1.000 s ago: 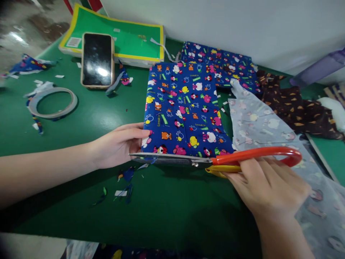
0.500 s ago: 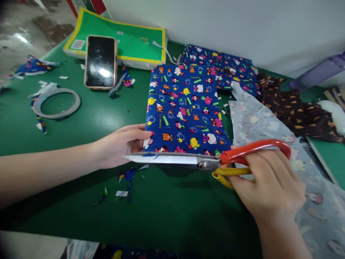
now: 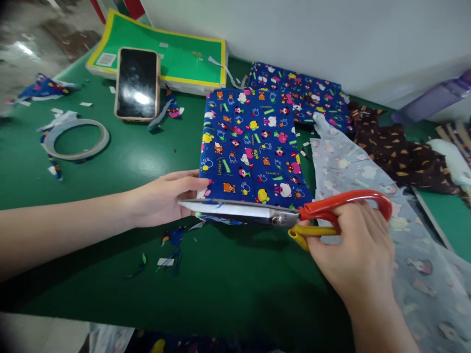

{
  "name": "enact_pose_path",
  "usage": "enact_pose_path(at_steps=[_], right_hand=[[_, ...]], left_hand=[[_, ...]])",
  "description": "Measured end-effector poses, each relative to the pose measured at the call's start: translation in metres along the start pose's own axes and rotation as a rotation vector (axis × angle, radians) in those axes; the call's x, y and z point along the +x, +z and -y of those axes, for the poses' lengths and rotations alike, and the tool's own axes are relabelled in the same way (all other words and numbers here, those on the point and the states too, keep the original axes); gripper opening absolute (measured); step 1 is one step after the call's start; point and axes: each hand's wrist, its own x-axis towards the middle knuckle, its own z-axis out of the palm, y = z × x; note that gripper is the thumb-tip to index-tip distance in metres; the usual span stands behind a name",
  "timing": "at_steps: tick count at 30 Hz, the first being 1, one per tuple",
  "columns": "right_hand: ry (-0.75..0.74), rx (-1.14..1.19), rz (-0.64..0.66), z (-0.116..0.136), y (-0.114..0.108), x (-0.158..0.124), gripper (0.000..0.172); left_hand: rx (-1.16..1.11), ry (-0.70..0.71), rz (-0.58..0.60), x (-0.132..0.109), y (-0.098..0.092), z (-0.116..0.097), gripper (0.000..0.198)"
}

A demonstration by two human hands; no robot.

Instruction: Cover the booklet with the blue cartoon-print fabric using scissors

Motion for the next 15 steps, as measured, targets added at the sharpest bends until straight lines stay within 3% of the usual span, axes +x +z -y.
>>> enact_pose_path(at_steps=[4, 10, 15], right_hand=[[-0.146, 0.016, 0.022, 0.002, 0.003, 0.001, 0.034], [-0.070, 0.030, 0.127, 0.007, 0.000, -0.002, 0.031], [-0.226, -0.046, -0.067, 0.004, -0.003, 0.001, 0.041]], left_hand=[[-0.004, -0.016, -0.027, -0.002, 0.005, -0.004, 0.018], [-0.037, -0.071, -0.027, 0.001, -0.002, -0.004, 0.014], [-0.087, -0.069, 0.114, 0.003, -0.007, -0.002, 0.021]])
